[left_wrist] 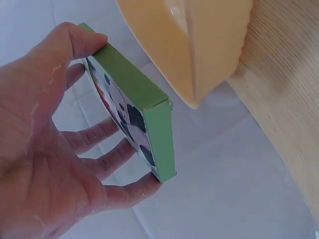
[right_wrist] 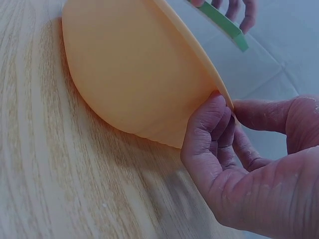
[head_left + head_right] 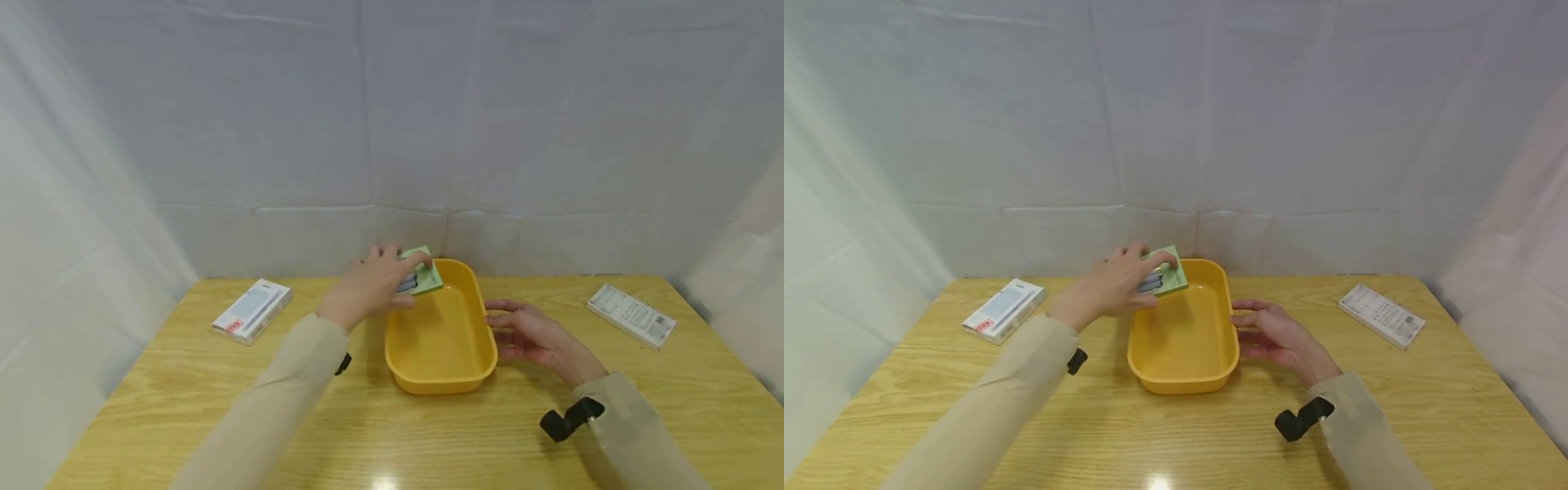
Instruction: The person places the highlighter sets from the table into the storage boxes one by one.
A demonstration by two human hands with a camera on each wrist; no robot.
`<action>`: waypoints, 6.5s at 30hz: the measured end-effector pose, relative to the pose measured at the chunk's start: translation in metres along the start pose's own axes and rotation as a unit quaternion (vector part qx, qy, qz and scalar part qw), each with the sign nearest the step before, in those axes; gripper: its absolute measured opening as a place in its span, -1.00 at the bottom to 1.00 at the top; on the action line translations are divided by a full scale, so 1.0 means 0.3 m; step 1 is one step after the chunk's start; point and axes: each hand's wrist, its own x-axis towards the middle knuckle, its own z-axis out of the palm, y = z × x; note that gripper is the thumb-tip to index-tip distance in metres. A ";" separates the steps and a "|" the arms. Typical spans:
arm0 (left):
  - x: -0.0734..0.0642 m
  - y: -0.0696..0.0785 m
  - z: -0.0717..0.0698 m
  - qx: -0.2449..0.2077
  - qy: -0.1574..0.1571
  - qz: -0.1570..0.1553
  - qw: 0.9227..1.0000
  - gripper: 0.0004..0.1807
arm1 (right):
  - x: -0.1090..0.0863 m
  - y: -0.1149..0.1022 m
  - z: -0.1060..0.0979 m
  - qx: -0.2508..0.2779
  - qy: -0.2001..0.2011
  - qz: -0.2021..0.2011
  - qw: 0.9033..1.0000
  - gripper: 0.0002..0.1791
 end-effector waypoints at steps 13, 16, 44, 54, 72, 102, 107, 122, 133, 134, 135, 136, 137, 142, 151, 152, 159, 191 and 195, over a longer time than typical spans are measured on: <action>0.097 0.066 -0.011 -0.043 -0.045 0.005 0.998 -0.37 | -0.014 0.000 -0.012 -0.001 -0.001 0.002 1.000 -0.39; 0.122 0.074 -0.007 -0.060 -0.060 -0.005 0.996 -0.38 | -0.016 0.000 -0.014 0.001 -0.003 0.001 1.000 -0.39; 0.213 0.149 0.092 -0.082 -0.134 -0.064 0.985 -0.45 | -0.029 0.006 0.004 0.009 -0.014 -0.001 1.000 -0.44; 0.233 0.155 0.123 -0.062 -0.129 -0.058 0.988 -0.46 | -0.030 0.012 0.005 0.017 -0.012 0.003 1.000 -0.43; 0.204 0.118 0.106 -0.076 -0.129 0.008 0.989 -0.53 | -0.028 0.015 0.005 0.017 -0.001 0.006 1.000 -0.40; -0.061 -0.061 0.111 0.013 0.190 0.107 0.976 -0.52 | -0.027 0.016 0.002 0.019 0.004 -0.002 1.000 -0.41; -0.088 -0.104 0.127 0.035 0.208 0.091 0.973 -0.45 | -0.028 0.015 0.003 0.018 0.002 -0.003 1.000 -0.40; -0.165 -0.231 0.189 0.007 0.196 0.018 0.980 -0.36 | -0.031 0.018 0.001 0.011 0.008 -0.004 1.000 -0.41; -0.214 -0.320 0.214 -0.016 0.168 -0.047 0.984 -0.29 | -0.026 0.021 0.001 0.017 0.005 -0.007 1.000 -0.41; -0.218 -0.326 0.215 -0.016 0.167 -0.049 0.985 -0.29 | -0.026 0.022 0.001 0.018 0.004 -0.007 1.000 -0.41; -0.221 -0.333 0.215 -0.017 0.167 -0.051 0.985 -0.29 | -0.025 0.022 0.000 0.019 0.003 -0.008 1.000 -0.41; -0.224 -0.339 0.216 -0.018 0.166 -0.052 0.985 -0.28 | -0.025 0.023 0.000 0.020 0.003 -0.008 1.000 -0.41; -0.227 -0.345 0.217 -0.017 0.165 -0.054 0.985 -0.28 | -0.024 0.023 0.000 0.021 0.002 -0.008 1.000 -0.41; -0.244 -0.377 0.222 -0.020 0.159 -0.066 0.985 -0.27 | -0.021 0.025 -0.001 0.023 0.000 -0.011 1.000 -0.42; -0.266 -0.428 0.221 -0.023 0.146 -0.091 0.985 -0.28 | -0.021 0.030 -0.006 0.022 -0.001 -0.011 1.000 -0.44; -0.268 -0.434 0.221 -0.023 0.146 -0.091 0.985 -0.28 | -0.021 0.030 -0.006 0.023 -0.001 -0.011 1.000 -0.45; -0.283 -0.475 0.216 -0.024 0.134 -0.109 0.985 -0.28 | -0.023 0.030 -0.004 0.034 -0.002 -0.014 0.999 -0.47; -0.357 -0.665 0.287 -0.078 0.027 -0.222 0.971 -0.26 | -0.025 0.031 -0.006 0.039 -0.005 -0.013 0.999 -0.49; -0.335 -0.653 0.280 -0.081 0.034 -0.233 0.969 -0.28 | -0.024 0.028 -0.006 0.043 -0.003 -0.014 0.999 -0.53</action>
